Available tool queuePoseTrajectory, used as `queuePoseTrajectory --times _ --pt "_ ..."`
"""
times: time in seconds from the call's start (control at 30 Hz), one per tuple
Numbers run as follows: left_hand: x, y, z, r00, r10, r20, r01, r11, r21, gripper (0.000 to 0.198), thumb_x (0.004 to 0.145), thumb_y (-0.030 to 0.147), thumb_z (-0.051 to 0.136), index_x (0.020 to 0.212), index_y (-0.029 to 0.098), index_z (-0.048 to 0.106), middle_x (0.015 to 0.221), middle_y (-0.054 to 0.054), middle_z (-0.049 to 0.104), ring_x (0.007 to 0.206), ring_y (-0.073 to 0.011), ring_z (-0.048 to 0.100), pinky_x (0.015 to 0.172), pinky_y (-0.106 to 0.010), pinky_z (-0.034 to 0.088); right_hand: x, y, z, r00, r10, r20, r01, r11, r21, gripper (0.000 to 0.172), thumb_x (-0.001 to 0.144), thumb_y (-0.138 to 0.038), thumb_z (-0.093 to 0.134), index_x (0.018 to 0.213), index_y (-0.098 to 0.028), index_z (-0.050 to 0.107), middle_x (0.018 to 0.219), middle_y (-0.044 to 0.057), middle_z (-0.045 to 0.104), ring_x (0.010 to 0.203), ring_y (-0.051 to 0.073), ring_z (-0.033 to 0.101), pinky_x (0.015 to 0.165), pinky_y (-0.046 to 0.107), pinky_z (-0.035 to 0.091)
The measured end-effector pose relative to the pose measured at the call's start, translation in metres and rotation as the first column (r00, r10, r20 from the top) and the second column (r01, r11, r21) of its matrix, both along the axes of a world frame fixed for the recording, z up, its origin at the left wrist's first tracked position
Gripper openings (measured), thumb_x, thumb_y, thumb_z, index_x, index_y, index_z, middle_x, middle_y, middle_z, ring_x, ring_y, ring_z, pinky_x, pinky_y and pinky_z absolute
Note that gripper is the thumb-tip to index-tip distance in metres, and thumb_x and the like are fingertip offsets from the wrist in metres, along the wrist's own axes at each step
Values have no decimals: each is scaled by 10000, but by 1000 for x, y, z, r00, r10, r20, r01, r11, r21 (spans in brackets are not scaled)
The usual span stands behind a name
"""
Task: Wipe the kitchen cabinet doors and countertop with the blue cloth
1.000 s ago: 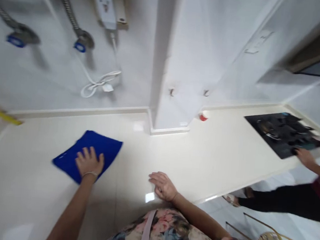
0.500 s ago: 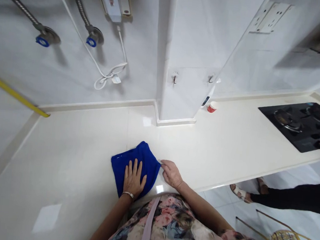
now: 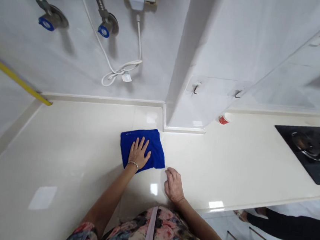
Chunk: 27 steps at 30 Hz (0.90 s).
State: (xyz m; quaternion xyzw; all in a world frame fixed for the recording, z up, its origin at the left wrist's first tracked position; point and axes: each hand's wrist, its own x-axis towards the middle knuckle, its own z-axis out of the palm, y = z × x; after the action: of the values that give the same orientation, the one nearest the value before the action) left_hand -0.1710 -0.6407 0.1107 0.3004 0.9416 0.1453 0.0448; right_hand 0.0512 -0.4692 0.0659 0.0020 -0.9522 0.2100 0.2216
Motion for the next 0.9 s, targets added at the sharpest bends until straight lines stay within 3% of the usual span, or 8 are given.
queuePoseTrajectory --times 0.33,0.5,0.67,0.9 --pt "-111 68 2 990 139 20 -140 988 65 683 1029 484 400 1645 190 378 1760 -82 210 1634 -372 90 1342 -556 104 1 -3 1 1000 -13 8 14 999 -39 600 833 -51 452 1410 -172 560 1352 149 615 1297 285 548 1059 523 530" --pt "-151 77 -1 995 103 8 -103 993 60 687 1026 482 390 1643 181 380 1761 -85 203 1632 -375 95 1339 -552 96 0 1 -4 999 -28 -36 26 998 -50 599 834 -34 445 1396 -193 578 1342 142 634 1271 274 586 1037 512 559" --pt "-185 34 -1 995 99 12 -99 994 45 649 1016 526 413 1620 288 427 1738 3 287 1629 -283 168 1346 -468 118 4 8 -10 998 -27 -52 23 998 -65 541 887 -49 465 1387 -214 591 1341 141 642 1254 279 616 1019 508 573" --pt "-218 -87 1 937 348 -6 -348 937 28 669 1019 524 386 1632 257 404 1750 -24 255 1628 -309 160 1334 -486 113 7 18 -23 993 7 -114 -2 999 39 450 927 -90 487 1347 -194 612 1299 154 660 1178 283 656 928 467 602"
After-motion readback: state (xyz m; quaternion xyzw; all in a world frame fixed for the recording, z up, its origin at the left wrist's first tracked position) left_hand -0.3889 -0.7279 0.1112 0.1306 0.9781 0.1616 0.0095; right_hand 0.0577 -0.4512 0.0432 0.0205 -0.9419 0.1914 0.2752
